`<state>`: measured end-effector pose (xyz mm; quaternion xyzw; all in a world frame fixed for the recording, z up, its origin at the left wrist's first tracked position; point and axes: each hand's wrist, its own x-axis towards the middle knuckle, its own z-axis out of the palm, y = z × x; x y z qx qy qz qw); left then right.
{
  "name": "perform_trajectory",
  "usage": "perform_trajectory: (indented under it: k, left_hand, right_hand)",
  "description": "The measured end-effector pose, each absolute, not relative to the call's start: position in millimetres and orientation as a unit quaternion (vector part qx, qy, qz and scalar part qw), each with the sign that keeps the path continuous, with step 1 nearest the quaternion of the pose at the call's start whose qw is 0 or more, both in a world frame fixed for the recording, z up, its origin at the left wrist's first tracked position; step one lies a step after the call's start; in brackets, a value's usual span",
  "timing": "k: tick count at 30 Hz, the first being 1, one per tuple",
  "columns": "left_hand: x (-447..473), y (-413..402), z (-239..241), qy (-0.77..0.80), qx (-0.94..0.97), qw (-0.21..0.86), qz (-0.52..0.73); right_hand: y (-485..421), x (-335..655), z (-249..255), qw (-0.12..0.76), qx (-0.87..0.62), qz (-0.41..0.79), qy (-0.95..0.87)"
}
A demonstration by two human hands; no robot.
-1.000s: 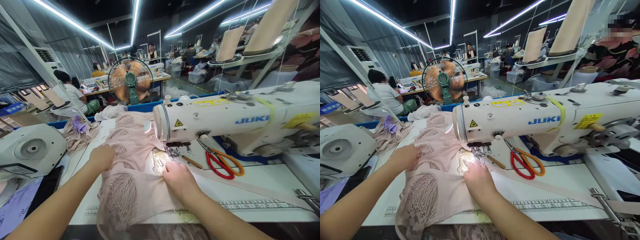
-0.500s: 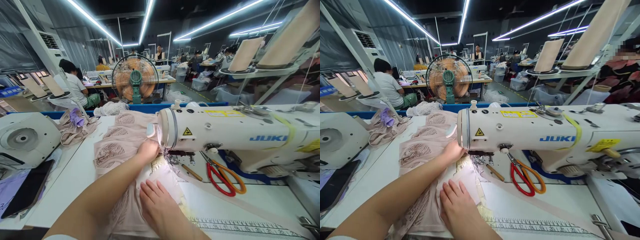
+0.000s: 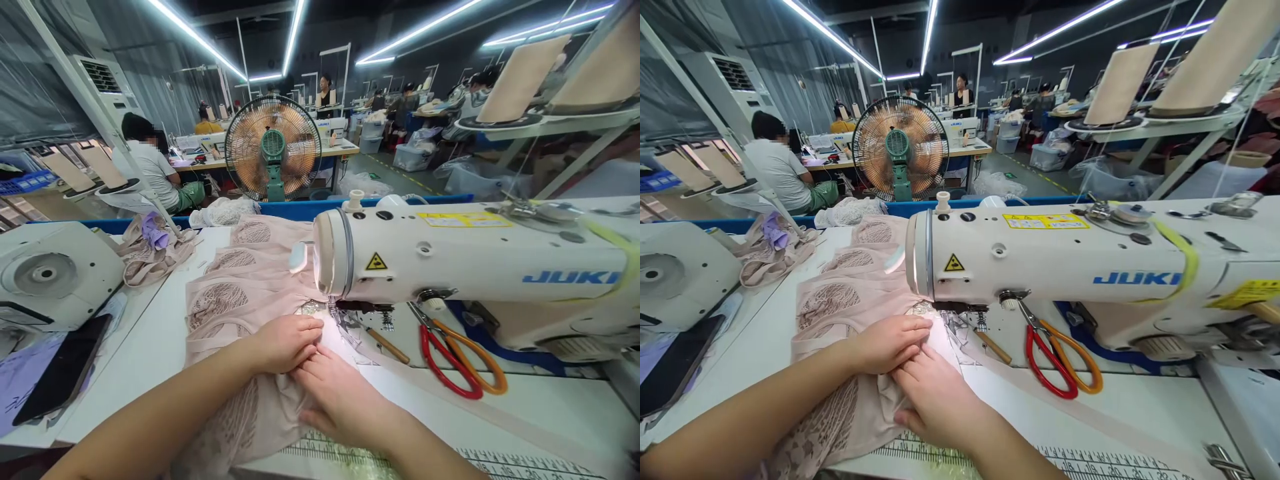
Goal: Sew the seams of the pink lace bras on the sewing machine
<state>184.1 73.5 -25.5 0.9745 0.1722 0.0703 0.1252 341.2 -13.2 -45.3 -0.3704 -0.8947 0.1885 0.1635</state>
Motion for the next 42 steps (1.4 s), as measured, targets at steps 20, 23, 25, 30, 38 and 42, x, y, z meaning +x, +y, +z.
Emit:
perform_trajectory:
  k: [20, 23, 25, 30, 38, 42]
  left_hand:
    - [192.4, 83.9, -26.0, 0.183, 0.977, 0.096, 0.06]
    - [195.2, 88.3, -27.5, 0.188, 0.976, 0.092, 0.057]
    - [196.3, 91.0, -28.4, 0.191, 0.976, 0.09, 0.06]
    - [197.6, 96.4, -30.2, 0.198, 0.974, 0.085, 0.067]
    - [200.2, 97.4, -30.0, 0.199, 0.975, 0.073, 0.061]
    - [200.8, 103.3, -28.5, 0.2, 0.976, 0.065, 0.063]
  right_hand:
    - [-64.3, 396.5, -61.6, 0.169, -0.399, -0.046, -0.9]
    - [-61.2, 394.8, -64.5, 0.171, -0.411, -0.04, -0.894]
    - [-59.6, 394.1, -67.1, 0.172, -0.416, -0.035, -0.892]
    - [-54.6, 395.2, -71.6, 0.184, -0.426, 0.003, -0.886]
    - [-49.4, 395.0, -61.2, 0.138, -0.432, 0.016, -0.891]
    - [-47.5, 394.2, -59.9, 0.137, -0.44, 0.029, -0.887]
